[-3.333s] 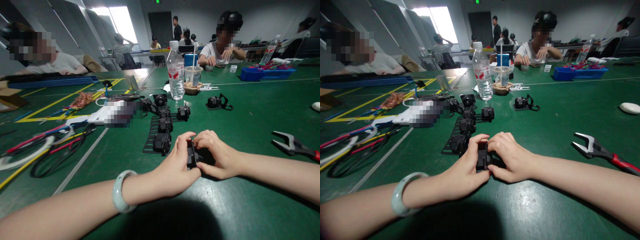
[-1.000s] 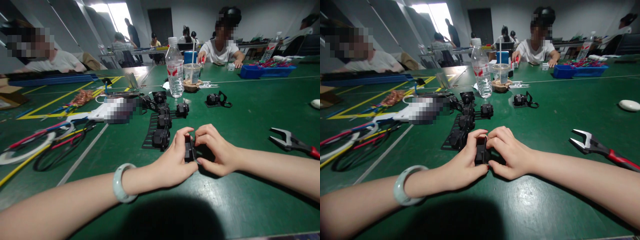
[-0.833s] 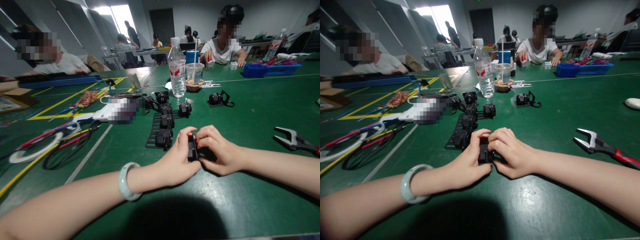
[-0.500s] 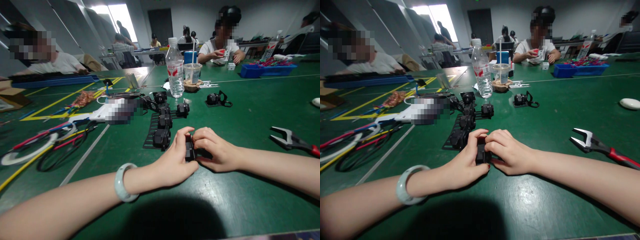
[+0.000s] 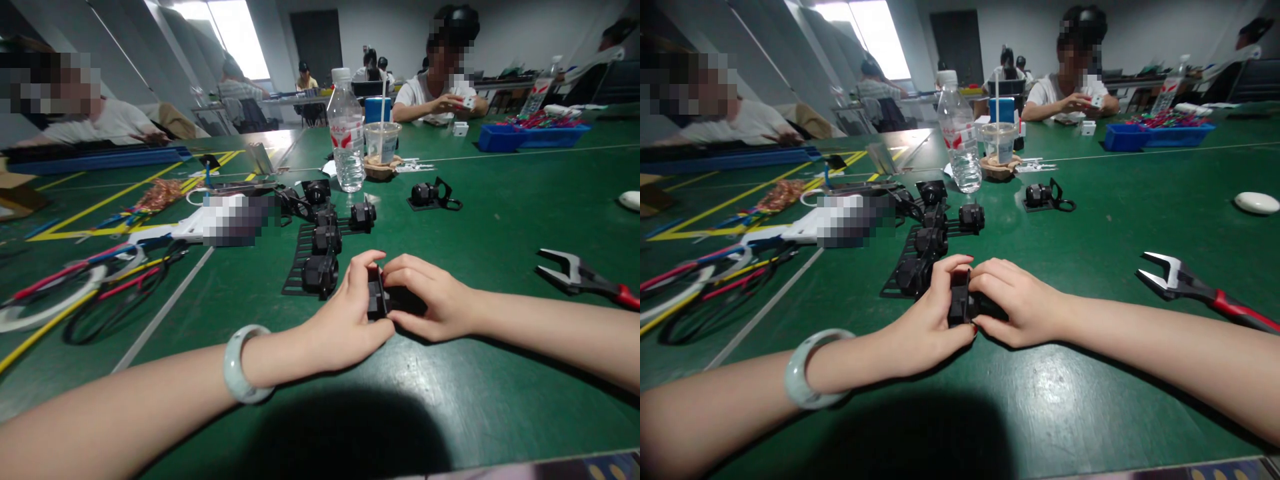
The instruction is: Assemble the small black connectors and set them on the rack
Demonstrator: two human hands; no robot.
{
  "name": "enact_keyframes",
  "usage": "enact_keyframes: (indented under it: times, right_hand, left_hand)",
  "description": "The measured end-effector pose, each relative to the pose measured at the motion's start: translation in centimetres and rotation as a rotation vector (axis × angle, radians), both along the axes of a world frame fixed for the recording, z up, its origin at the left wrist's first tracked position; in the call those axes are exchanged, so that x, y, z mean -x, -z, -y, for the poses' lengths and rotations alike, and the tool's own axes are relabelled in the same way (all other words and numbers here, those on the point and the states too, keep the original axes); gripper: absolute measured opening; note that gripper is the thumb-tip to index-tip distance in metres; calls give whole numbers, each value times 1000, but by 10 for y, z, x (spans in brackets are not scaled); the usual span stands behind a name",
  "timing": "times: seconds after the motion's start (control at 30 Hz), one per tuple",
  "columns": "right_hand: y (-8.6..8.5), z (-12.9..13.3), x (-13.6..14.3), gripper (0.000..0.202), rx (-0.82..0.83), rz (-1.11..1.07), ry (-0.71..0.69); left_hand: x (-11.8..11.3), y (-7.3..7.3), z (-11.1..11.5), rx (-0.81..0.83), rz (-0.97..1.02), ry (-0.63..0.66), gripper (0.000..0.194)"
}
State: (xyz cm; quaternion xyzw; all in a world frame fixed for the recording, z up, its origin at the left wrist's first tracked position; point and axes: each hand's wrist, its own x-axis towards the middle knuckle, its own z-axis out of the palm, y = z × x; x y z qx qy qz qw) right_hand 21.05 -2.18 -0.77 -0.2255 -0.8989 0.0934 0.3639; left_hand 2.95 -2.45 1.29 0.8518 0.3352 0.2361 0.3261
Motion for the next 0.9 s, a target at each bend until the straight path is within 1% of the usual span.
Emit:
enact_keyframes:
  times: [0.23,0.6,0.9]
  right_hand:
    - [-1,0,0,29,30,24,79]
    - [-1,-2,-1,28,45,29,72]
    - [-1,-1,-1,32,16,53,94]
  left_hand:
    - [-1,0,1,1,6,-10,68]
    - [0,1,-1,11,8,-6,69]
    - [0,1,0,12,34,-7,69]
